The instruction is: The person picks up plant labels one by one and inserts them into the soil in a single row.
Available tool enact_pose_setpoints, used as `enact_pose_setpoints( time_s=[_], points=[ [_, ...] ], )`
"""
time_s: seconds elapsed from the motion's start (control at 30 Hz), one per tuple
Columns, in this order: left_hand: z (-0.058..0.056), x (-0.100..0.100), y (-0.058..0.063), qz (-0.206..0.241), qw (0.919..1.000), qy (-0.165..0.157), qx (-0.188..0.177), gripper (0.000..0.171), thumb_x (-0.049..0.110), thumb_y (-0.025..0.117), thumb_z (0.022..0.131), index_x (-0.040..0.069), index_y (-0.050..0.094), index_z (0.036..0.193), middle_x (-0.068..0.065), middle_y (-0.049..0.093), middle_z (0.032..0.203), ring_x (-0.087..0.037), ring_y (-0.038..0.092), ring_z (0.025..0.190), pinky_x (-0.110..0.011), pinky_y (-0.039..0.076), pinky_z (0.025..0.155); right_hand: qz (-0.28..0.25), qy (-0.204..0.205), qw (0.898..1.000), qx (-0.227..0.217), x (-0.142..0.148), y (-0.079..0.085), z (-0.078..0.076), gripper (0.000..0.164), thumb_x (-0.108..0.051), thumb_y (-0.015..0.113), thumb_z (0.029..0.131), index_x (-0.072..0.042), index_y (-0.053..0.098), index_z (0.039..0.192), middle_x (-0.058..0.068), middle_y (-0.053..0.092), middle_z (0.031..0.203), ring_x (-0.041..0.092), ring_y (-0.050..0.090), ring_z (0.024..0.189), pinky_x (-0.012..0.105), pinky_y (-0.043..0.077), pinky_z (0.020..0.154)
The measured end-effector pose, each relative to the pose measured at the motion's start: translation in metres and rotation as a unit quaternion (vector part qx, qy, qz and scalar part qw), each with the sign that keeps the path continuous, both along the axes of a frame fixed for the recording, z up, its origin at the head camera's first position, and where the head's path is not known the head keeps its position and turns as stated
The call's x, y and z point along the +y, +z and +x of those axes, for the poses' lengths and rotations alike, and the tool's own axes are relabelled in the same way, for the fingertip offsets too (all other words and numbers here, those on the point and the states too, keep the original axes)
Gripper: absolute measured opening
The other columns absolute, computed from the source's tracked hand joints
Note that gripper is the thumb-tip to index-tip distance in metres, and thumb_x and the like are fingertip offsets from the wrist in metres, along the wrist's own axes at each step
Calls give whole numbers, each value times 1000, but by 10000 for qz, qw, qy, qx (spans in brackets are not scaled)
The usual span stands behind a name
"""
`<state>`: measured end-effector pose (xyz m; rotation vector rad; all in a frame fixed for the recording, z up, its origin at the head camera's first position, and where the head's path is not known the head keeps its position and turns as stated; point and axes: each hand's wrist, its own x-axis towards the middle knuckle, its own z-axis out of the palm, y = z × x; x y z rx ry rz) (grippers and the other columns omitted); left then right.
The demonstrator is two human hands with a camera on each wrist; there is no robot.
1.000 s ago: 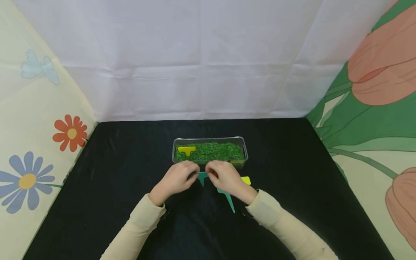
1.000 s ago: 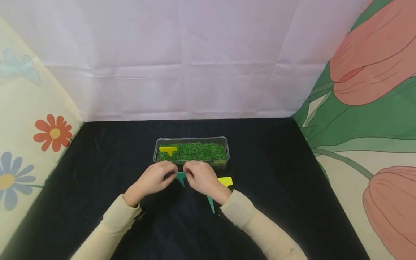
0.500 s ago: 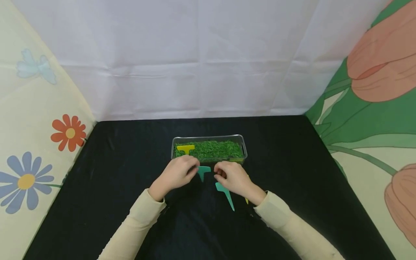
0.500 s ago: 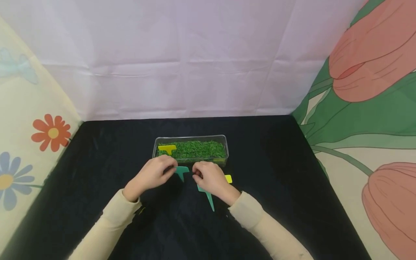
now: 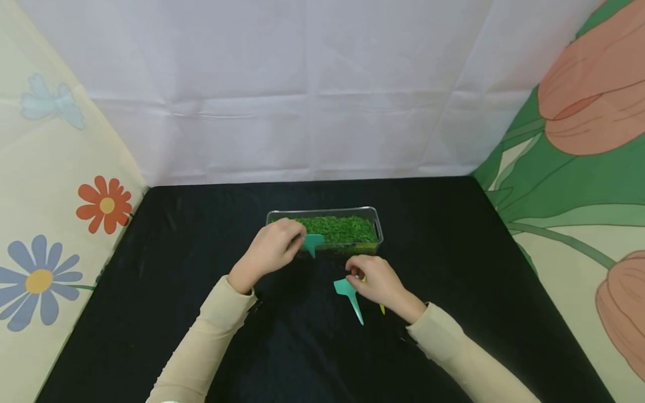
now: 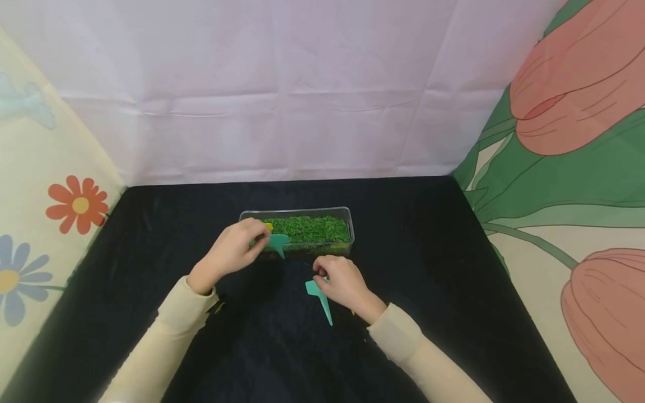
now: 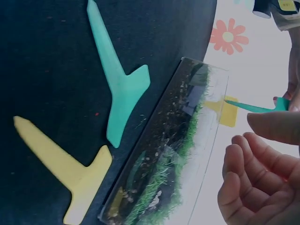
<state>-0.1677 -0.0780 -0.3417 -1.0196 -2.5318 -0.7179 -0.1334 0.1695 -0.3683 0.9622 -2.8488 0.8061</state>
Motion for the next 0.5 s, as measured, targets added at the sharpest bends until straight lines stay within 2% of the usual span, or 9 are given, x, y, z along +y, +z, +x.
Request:
enact_pose_setpoints(
  time_s=[0.23, 0.5],
  points=[
    [-13, 0, 5, 37, 9996, 52, 271, 5, 2, 60, 85, 7, 60, 85, -3, 57, 75, -15, 47, 63, -29, 39, 59, -1, -110, 9999, -33, 4, -4, 2, 10, -3, 69, 76, -5, 65, 85, -2, 58, 71, 15, 54, 60, 23, 41, 52],
    [-25, 0, 6, -17, 9995, 17, 320, 3, 4, 58, 88, 4, 61, 88, -6, 58, 78, -18, 49, 67, -30, 41, 60, -45, -126, 9998, -117, 7, -8, 4, 10, -1, 68, 77, -4, 65, 86, -3, 57, 71, 11, 51, 58, 22, 39, 51]
  ],
)
